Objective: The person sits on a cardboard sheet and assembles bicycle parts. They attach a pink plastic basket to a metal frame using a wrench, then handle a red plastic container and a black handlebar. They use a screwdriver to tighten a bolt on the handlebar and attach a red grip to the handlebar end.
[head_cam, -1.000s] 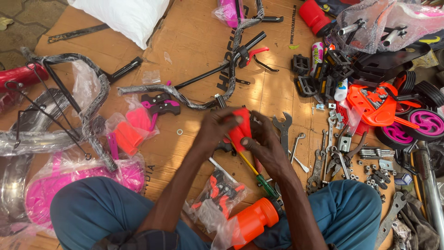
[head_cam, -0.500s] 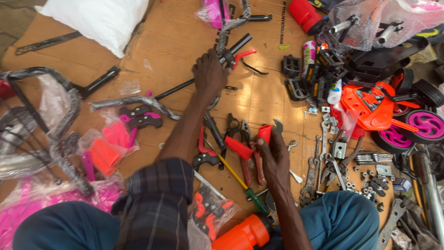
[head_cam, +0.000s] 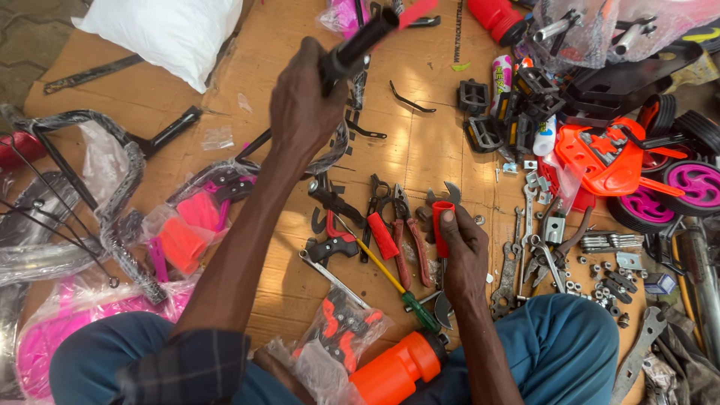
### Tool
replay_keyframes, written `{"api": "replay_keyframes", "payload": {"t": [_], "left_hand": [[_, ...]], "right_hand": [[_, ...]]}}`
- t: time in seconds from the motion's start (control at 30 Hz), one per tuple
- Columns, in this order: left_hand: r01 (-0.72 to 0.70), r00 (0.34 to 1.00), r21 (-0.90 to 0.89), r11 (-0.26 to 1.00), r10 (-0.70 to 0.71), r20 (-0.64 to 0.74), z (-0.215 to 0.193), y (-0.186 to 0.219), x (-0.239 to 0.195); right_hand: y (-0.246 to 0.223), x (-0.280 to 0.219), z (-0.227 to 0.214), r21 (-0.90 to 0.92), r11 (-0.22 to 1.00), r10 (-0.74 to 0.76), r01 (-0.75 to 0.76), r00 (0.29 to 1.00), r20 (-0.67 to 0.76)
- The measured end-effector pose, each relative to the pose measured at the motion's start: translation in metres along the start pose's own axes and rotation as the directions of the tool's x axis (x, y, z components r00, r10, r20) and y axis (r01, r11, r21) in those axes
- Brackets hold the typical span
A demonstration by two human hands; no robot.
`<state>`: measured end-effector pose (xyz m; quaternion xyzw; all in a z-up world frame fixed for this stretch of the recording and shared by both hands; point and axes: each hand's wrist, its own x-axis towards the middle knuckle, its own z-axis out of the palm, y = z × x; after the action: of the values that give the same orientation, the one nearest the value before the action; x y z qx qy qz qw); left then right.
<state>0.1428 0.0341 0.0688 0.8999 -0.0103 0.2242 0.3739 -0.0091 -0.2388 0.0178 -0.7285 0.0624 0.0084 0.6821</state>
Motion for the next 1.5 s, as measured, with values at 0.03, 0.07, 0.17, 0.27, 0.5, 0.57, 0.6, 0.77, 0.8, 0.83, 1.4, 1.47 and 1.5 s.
{"api": "replay_keyframes", "payload": {"t": [0.03, 0.07, 0.17, 0.27, 0.5, 0.57, 0.6, 0.77, 0.8, 0.83, 1.4, 1.47, 1.5], "left_hand": [[-0.066, 0.998, -0.060, 0.996, 0.064, -0.030, -0.012, 0.010, -0.004], [-0.132, 0.990, -0.117, 0.984, 0.126, -0.063, -0.023, 0.018, -0.008], [-0.319, 0.939, -0.108, 0.941, 0.299, -0.173, -0.040, 0.041, -0.021], [-0.290, 0.942, -0.023, 0.957, 0.281, -0.182, -0.044, 0.055, -0.033], [-0.296, 0.955, -0.028, 0.955, 0.296, -0.001, -0.043, 0.054, -0.048], [-0.318, 0.946, -0.170, 0.933, 0.324, 0.006, -0.049, 0.052, -0.048], [-0.329, 0.940, -0.241, 0.913, 0.341, 0.009, -0.053, 0.053, -0.047], [-0.205, 0.963, -0.242, 0.948, 0.240, 0.126, -0.053, 0.059, -0.040], [-0.225, 0.962, -0.236, 0.945, 0.254, 0.100, -0.050, 0.059, -0.039], [-0.201, 0.967, -0.213, 0.956, 0.229, 0.114, -0.047, 0.058, -0.037], [-0.170, 0.984, -0.253, 0.952, 0.178, 0.010, -0.025, 0.044, -0.051], [-0.171, 0.984, -0.226, 0.959, 0.180, 0.017, -0.021, 0.036, -0.047], [-0.170, 0.984, -0.212, 0.962, 0.177, 0.015, -0.020, 0.031, -0.044]], "right_hand": [[-0.005, -0.002, -0.001, 0.012, 1.000, -0.023, 0.023, 0.999, 0.027], [-0.010, -0.004, -0.002, 0.009, 1.000, -0.017, 0.017, 0.999, 0.044], [-0.038, -0.008, 0.003, -0.010, 1.000, -0.016, 0.017, 0.995, 0.095], [-0.071, -0.011, 0.004, -0.066, 0.996, -0.055, 0.064, 0.991, 0.120], [-0.161, -0.010, -0.007, -0.513, 0.657, -0.455, 0.552, 0.833, 0.314], [-0.189, -0.007, -0.003, -0.588, 0.360, -0.576, 0.724, 0.668, 0.471], [-0.201, -0.005, 0.000, -0.606, 0.216, -0.604, 0.765, 0.593, 0.533], [-0.237, 0.008, 0.019, -0.613, -0.184, -0.550, 0.768, 0.436, 0.712], [-0.242, 0.012, 0.021, -0.596, -0.220, -0.526, 0.772, 0.421, 0.739], [-0.246, 0.015, 0.023, -0.577, -0.258, -0.501, 0.775, 0.404, 0.766], [-0.272, 0.031, 0.107, -0.824, 0.185, 0.105, 0.536, 0.822, 0.559], [-0.268, 0.030, 0.111, -0.781, 0.205, 0.060, 0.589, 0.789, 0.611], [-0.271, 0.029, 0.109, -0.733, 0.156, -0.015, 0.662, 0.744, 0.668]]}}
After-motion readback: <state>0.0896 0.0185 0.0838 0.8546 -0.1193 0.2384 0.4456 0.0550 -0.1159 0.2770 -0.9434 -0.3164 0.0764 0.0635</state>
